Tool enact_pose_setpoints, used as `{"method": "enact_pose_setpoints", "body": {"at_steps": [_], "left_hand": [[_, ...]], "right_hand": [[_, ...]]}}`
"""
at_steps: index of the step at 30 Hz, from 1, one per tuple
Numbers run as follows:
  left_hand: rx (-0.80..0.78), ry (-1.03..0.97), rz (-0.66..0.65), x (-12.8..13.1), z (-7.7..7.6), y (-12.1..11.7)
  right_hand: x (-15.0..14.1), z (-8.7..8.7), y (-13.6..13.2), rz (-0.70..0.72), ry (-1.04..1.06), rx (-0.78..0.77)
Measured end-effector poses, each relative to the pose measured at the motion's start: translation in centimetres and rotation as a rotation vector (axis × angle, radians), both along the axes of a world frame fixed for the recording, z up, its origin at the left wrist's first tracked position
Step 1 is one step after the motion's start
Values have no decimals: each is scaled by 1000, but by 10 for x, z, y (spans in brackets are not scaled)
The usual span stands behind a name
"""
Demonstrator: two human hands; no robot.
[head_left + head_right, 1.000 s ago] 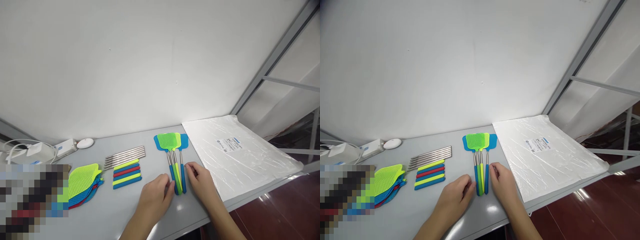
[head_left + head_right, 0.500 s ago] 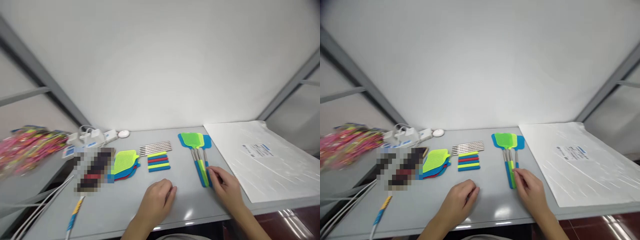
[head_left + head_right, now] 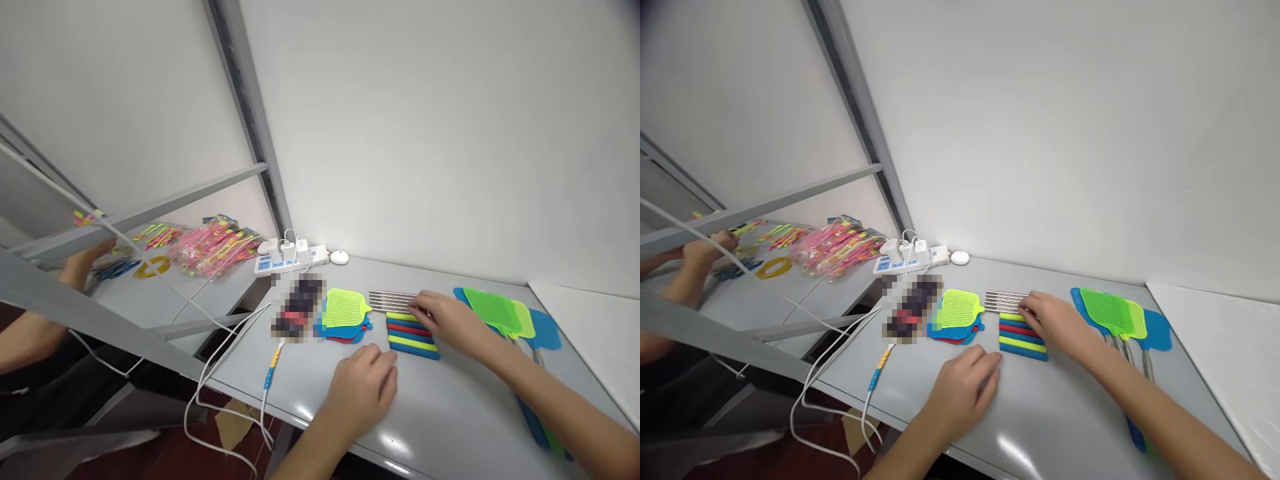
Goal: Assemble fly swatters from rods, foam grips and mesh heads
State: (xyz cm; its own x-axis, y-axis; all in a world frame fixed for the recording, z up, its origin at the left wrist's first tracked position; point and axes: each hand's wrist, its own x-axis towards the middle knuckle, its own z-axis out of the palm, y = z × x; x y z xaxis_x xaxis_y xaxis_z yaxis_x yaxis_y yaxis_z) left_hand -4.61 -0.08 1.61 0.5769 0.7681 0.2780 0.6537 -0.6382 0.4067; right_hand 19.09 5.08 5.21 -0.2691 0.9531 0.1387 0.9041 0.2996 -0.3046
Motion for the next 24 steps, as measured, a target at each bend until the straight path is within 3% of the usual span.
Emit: {"method": "enact_pose_setpoints", "body": {"at_steps": [4, 7, 19, 24], "left_hand": [[-10, 135, 27, 9, -4, -1], [-41, 184, 48, 12, -7, 1], [-85, 167, 24, 14, -12, 7], [-132, 148, 1, 12, -11, 8]], "right_hand": [[-9, 0, 68, 56, -21, -80], [-13, -3, 92, 102, -35, -122], [-10, -1, 102, 255, -126, -138], [-15, -1, 106, 177, -199, -82]]}}
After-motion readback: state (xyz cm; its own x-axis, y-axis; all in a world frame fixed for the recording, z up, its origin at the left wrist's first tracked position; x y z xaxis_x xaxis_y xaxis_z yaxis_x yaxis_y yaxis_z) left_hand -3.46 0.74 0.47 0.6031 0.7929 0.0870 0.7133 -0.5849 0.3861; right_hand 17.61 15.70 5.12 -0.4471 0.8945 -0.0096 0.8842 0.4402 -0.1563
